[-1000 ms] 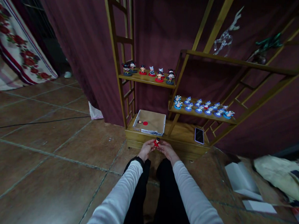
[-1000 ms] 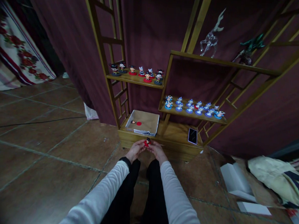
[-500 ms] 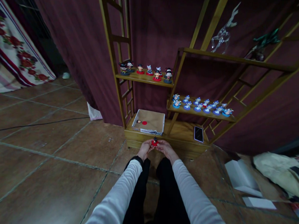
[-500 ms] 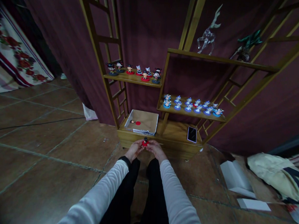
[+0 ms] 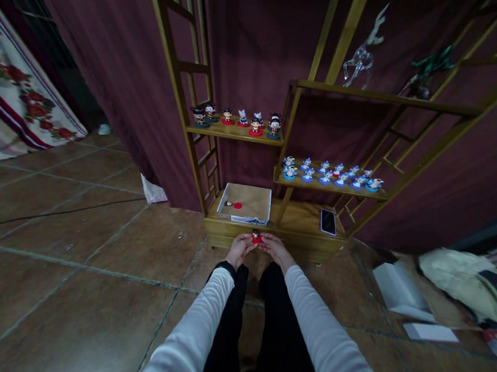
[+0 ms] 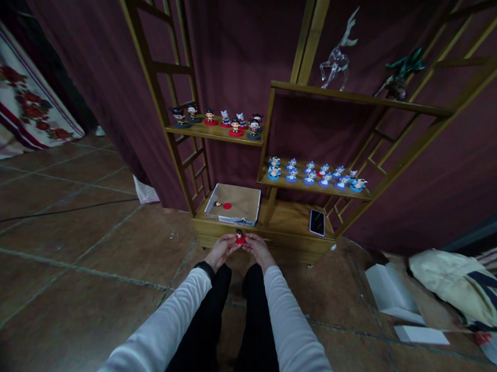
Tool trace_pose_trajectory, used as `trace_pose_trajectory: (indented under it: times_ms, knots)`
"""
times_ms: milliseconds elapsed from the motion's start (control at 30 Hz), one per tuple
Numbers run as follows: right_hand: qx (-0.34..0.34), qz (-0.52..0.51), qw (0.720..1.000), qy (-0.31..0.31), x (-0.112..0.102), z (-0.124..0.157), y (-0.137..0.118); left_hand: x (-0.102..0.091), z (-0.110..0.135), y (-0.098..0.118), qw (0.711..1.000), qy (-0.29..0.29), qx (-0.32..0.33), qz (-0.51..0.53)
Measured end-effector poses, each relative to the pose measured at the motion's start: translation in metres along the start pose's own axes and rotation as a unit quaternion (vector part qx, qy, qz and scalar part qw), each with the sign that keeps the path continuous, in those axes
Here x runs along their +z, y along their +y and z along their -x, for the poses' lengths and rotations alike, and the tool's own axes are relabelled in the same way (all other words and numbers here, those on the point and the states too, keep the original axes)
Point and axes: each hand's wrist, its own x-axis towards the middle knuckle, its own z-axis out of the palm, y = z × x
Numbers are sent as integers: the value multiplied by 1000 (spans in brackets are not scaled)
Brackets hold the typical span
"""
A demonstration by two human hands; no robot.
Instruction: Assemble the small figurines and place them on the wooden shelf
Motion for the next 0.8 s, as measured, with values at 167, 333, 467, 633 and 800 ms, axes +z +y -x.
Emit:
trace_pose_trajectory:
  times_ms: [167,333,467,633,800]
  knots:
    - [5,16,1000,-26,3,5,-3,3,3,0,1000,3,20,5]
    - [-9,22,999,-34,6,9,-6,4,6,1,1000,2,13,-1]
    - [3,21,1000,-20,4,8,-5,1,5,1,1000,5,23,-10]
    - [4,20,1000,7,3,5,-2,-3,-1,-2,999,14,43,-22]
    - [-5,4,1000,-1,3,3,-1,-4,-3,-3,999,-26,14,-24]
